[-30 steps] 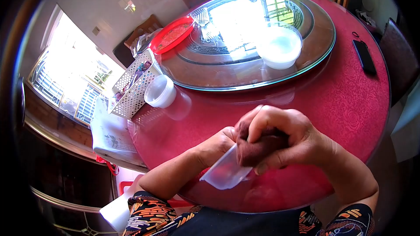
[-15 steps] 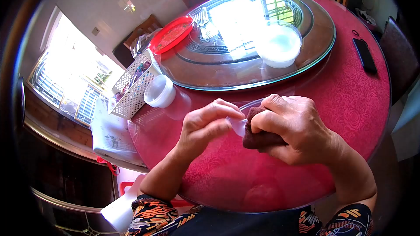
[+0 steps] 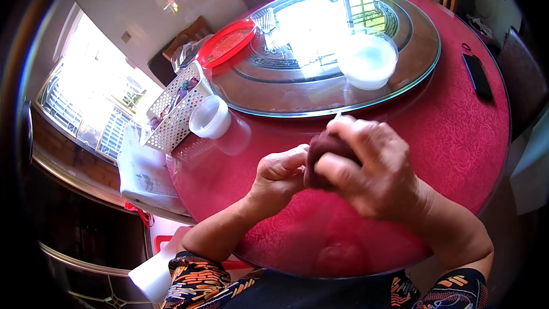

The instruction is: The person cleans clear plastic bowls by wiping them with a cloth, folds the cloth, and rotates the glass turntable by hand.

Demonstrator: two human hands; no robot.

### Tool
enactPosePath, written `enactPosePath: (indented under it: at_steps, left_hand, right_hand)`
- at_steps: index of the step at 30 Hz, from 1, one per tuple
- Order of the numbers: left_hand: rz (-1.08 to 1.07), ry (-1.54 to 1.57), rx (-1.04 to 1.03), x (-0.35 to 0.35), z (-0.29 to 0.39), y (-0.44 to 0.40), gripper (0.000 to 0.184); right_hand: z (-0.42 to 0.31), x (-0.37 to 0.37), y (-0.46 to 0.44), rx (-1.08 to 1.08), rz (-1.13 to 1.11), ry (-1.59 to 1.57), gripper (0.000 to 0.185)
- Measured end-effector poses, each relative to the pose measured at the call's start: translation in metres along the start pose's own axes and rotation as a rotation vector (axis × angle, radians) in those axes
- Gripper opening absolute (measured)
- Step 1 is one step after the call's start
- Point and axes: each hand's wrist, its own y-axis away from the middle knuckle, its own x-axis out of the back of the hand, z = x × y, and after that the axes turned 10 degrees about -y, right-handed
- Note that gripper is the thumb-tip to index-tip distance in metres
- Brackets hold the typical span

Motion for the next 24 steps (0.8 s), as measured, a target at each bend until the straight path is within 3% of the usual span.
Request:
enactPosePath:
  at_steps: [4, 7, 11, 14, 16, 18, 20, 22, 24]
  left_hand:
    - [-0.032, 0.050, 0.062, -0.005, -0.001, 0.005, 0.010]
    - [-0.013, 0.142, 0.074, -0.013, -0.007, 0.006, 0.011]
    - [-0.024, 0.361, 0.169, -0.020, -0.012, 0.007, 0.022]
    - [0.008, 0.447, 0.222, -0.021, -0.007, 0.006, 0.027]
    - [0.032, 0.524, 0.245, -0.019, -0.009, 0.006, 0.029]
    - [0.035, 0.526, 0.299, -0.012, -0.005, 0.006, 0.030]
    - [0.064, 0.514, 0.244, -0.012, -0.012, 0.006, 0.028]
    - [0.077, 0.494, 0.355, -0.011, -0.013, 0.007, 0.031]
    - [0.039, 0.496, 0.326, -0.010, -0.007, 0.003, 0.032]
  right_hand:
    - [0.023, 0.009, 0.004, -0.274, 0.151, -0.256, 0.037]
    - [0.018, 0.028, -0.003, -1.014, 0.133, -0.743, 0.034]
    - [0.025, 0.007, 0.013, -0.391, 0.113, -0.349, 0.039]
    - [0.013, 0.001, 0.008, -0.157, 0.086, -0.122, 0.041]
    - [0.004, -0.002, 0.010, -0.012, -0.051, -0.015, 0.045]
    - [-0.004, -0.013, 0.016, 0.066, -0.051, 0.127, 0.046]
    - [-0.002, -0.011, 0.009, -0.051, 0.005, 0.039, 0.042]
    - [0.012, -0.008, 0.010, -0.161, 0.079, 0.019, 0.040]
    - [0.028, -0.004, 0.015, -0.331, 0.140, -0.212, 0.033]
